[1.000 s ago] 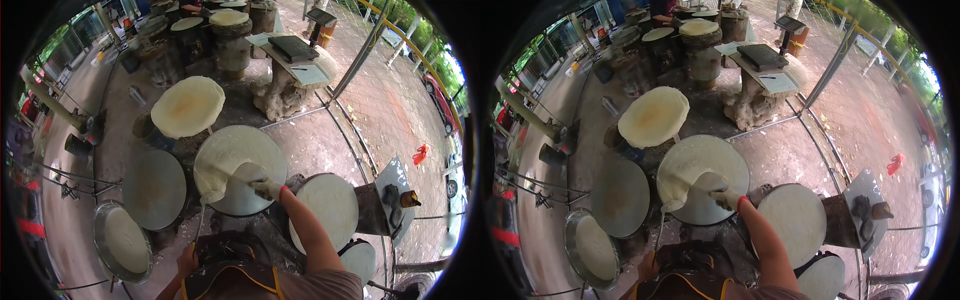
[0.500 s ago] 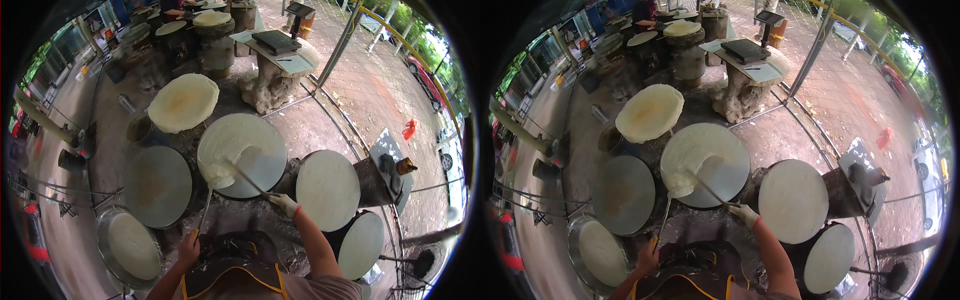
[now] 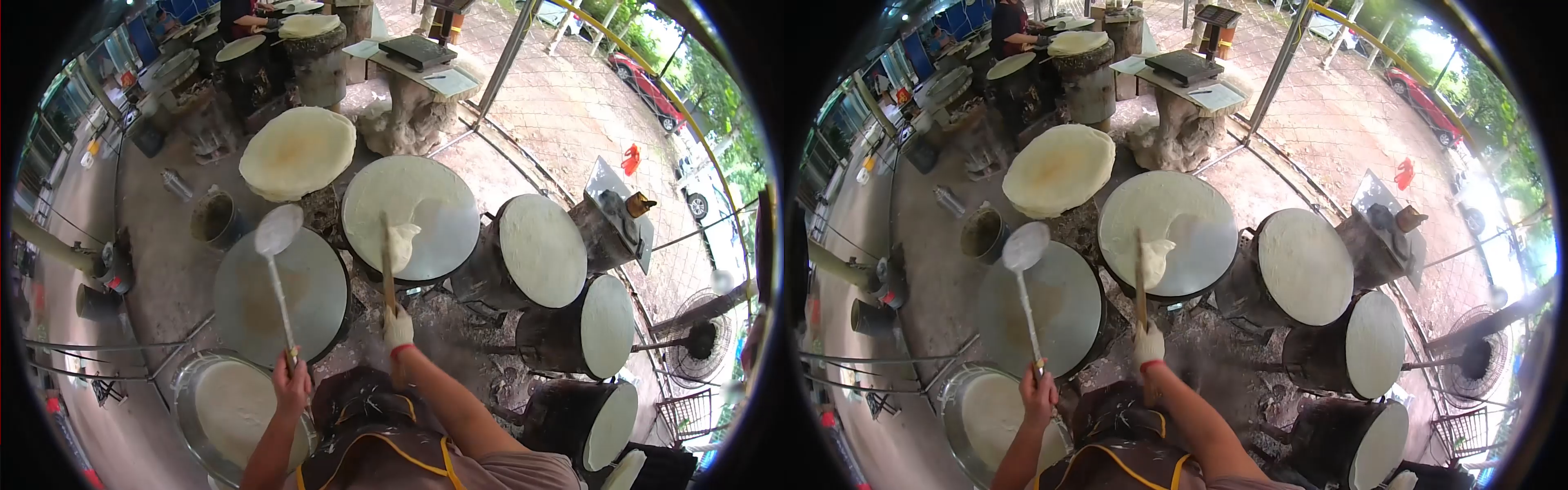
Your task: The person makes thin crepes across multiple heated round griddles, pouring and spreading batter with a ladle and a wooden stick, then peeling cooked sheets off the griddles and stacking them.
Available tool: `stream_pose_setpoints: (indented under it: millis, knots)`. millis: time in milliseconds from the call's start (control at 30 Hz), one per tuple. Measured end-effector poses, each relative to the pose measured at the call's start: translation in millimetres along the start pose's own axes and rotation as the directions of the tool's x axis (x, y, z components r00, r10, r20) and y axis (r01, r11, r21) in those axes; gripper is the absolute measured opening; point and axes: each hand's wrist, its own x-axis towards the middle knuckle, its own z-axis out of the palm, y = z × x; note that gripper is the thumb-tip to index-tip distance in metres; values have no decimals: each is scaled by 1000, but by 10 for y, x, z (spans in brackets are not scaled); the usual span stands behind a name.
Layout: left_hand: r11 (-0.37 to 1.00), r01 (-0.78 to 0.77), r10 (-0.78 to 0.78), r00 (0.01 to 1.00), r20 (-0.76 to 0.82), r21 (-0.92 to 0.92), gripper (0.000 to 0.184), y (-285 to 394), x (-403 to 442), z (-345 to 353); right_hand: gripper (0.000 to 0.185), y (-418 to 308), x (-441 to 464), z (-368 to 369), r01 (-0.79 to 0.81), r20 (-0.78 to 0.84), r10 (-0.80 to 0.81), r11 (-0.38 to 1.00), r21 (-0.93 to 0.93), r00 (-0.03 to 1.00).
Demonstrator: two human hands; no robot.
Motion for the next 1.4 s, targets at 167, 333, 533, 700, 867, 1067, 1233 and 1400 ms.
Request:
stream_pose_setpoints:
  millis: [167,333,533,700,867,1067,1233,1400]
  knots:
    - [974,83,-95,994,-49,-211,22,51,-228,-370,41,152,-281,454,7,-169,-61,954,-300,984]
    - [965,90,-104,994,-45,-245,26,-33,-407,-638,28,-185,-303,-11,-112,-127,126,988,109,984]
    - [940,132,-169,981,-91,-313,29,-27,-527,-575,36,186,-124,33,-22,-221,-4,993,-115,975]
    - [938,155,-178,983,-47,-310,28,-51,-607,-487,34,471,266,-399,17,-240,-53,989,-150,969]
    - [936,163,-189,981,-54,-313,25,-73,-677,-194,28,532,128,-471,91,246,-26,962,-258,969]
    - [904,189,-226,973,-53,-385,22,-119,-784,375,28,384,432,-1448,87,36,-82,984,-159,996]
    - [872,203,-241,970,-31,-445,25,-110,-861,1105,33,405,541,-1716,297,311,-159,833,-468,937]
    - [843,211,-225,974,33,-495,25,-15,-969,1835,33,333,838,-2417,318,185,-259,813,-488,948]
